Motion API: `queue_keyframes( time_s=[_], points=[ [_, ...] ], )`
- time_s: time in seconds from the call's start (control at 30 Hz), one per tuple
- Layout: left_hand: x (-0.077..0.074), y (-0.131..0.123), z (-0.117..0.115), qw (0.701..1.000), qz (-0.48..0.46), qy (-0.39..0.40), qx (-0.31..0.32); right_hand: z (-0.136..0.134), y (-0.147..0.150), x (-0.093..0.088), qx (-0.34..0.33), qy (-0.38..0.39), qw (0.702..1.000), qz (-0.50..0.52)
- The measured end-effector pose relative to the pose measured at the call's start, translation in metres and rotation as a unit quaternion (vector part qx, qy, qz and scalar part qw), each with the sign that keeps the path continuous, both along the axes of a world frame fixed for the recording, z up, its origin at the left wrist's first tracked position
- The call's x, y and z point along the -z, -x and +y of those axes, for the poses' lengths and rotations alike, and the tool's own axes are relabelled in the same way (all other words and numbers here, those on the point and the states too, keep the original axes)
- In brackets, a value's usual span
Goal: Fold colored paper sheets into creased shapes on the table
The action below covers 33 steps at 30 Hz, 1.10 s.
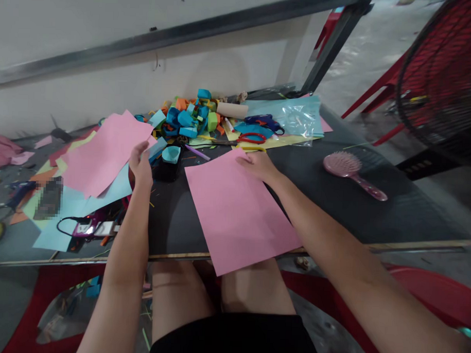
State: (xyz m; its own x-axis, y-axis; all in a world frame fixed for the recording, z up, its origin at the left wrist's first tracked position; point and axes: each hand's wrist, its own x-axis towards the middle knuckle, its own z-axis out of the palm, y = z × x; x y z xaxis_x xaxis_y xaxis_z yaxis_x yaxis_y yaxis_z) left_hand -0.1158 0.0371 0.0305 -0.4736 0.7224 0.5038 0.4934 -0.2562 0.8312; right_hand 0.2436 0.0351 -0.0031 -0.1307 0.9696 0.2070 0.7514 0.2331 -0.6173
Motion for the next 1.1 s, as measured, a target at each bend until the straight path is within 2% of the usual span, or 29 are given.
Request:
queue_keyframes(
  time_s=[0.07, 0.17, 0.33, 0.57, 0.67, 0.83, 0.97, 1.1],
  points=[
    [0.003, -0.004, -0.002, 0.999, 0.028, 0.014, 0.018, -0.005, 0.005, -0.001, -0.019, -0.013, 0.997, -0.074],
    [0.005, -0.011, -0.006, 0.996, 0.08, 0.019, 0.024, -0.01, 0.01, -0.004, -0.014, -0.011, 0.994, -0.112],
    [0.003, -0.023, -0.016, 0.982, 0.187, -0.024, 0.018, -0.01, 0.01, -0.007, 0.02, -0.016, 0.995, -0.1],
    [0.0, -0.039, -0.026, 0.949, 0.306, -0.025, 0.072, -0.01, 0.01, -0.009, 0.061, -0.021, 0.995, -0.082],
    [0.0, -0.037, -0.024, 0.947, 0.319, 0.021, 0.022, -0.011, 0.011, -0.011, 0.061, -0.021, 0.994, -0.085],
    [-0.001, -0.016, -0.016, 0.956, 0.261, 0.108, -0.082, -0.011, 0.01, -0.012, 0.054, -0.023, 0.994, -0.087],
    [-0.01, 0.004, -0.015, 0.962, 0.238, 0.096, -0.094, -0.01, 0.01, -0.01, 0.057, -0.02, 0.994, -0.087],
    [-0.019, 0.017, -0.02, 0.952, 0.259, 0.112, -0.116, -0.01, 0.01, -0.01, 0.053, -0.02, 0.994, -0.089]
  ],
)
